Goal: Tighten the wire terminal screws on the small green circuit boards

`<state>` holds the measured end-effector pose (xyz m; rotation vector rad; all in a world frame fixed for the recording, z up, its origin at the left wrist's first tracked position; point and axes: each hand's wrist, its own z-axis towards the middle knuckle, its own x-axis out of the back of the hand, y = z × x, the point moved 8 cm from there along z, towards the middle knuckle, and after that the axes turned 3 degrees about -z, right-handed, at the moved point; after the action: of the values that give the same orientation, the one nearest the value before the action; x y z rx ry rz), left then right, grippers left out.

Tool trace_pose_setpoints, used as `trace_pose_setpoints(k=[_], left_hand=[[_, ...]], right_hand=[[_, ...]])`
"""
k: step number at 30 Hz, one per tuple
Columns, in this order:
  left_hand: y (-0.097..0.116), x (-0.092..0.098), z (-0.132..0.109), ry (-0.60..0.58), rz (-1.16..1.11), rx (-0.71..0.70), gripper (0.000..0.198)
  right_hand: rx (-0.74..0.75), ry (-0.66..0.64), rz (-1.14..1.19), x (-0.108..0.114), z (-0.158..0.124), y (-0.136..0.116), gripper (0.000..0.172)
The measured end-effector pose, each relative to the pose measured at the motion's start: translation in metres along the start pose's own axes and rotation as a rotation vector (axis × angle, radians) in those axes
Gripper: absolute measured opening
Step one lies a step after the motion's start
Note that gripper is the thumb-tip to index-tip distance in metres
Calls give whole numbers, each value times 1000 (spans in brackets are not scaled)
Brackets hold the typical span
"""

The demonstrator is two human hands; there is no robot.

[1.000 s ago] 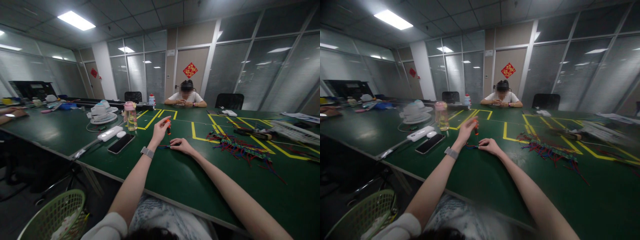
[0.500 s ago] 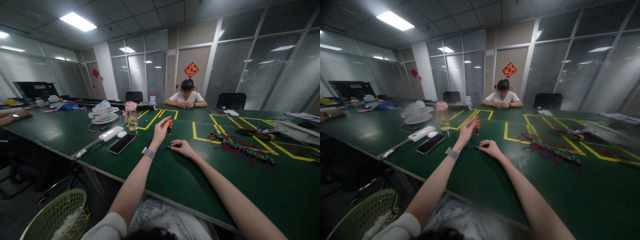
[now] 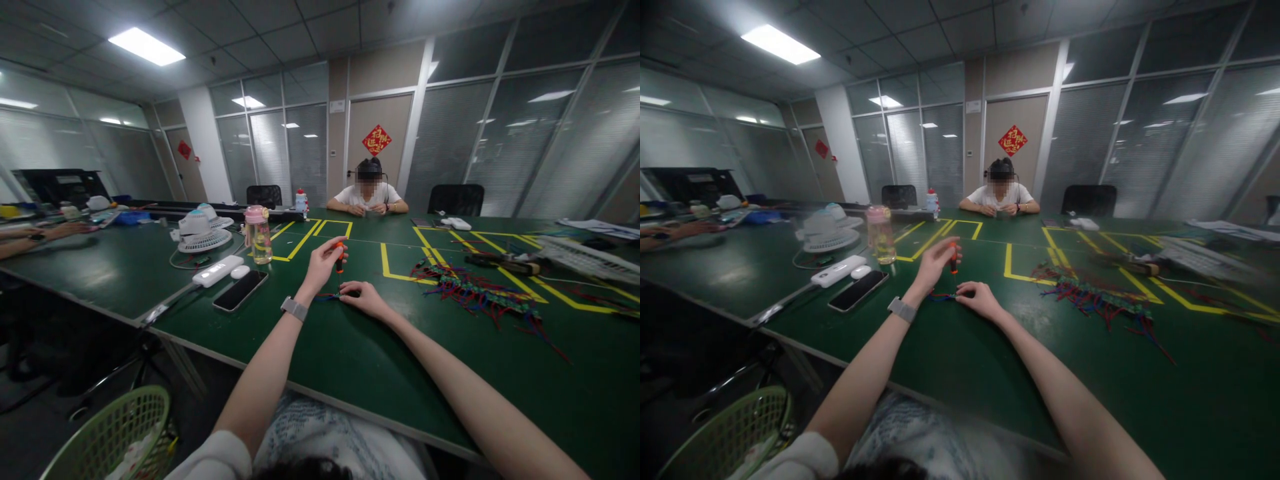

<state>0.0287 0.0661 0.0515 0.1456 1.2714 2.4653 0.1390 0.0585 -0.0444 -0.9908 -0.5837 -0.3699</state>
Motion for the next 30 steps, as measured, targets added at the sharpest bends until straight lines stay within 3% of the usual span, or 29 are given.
trace_pose_setpoints(k=[4,11,18,24,30], left_hand=[[3,3,-1,56,70,-49,29],[-3,2,1,53,-82,-23,30],[7,15,-1,183,207,-121,24],[-2,2,2,32,5,-38,32],[12,9,-3,174,271,-146,23]], right_hand=[[-10,4,-7,1,0,0,15],[-16,1,-1,0,0,0,14],[-11,10,-29,2,-1,-4,14],[-24,10,-29,2,-1,-4,15],[-23,10,-40,3,-1,-5,14]])
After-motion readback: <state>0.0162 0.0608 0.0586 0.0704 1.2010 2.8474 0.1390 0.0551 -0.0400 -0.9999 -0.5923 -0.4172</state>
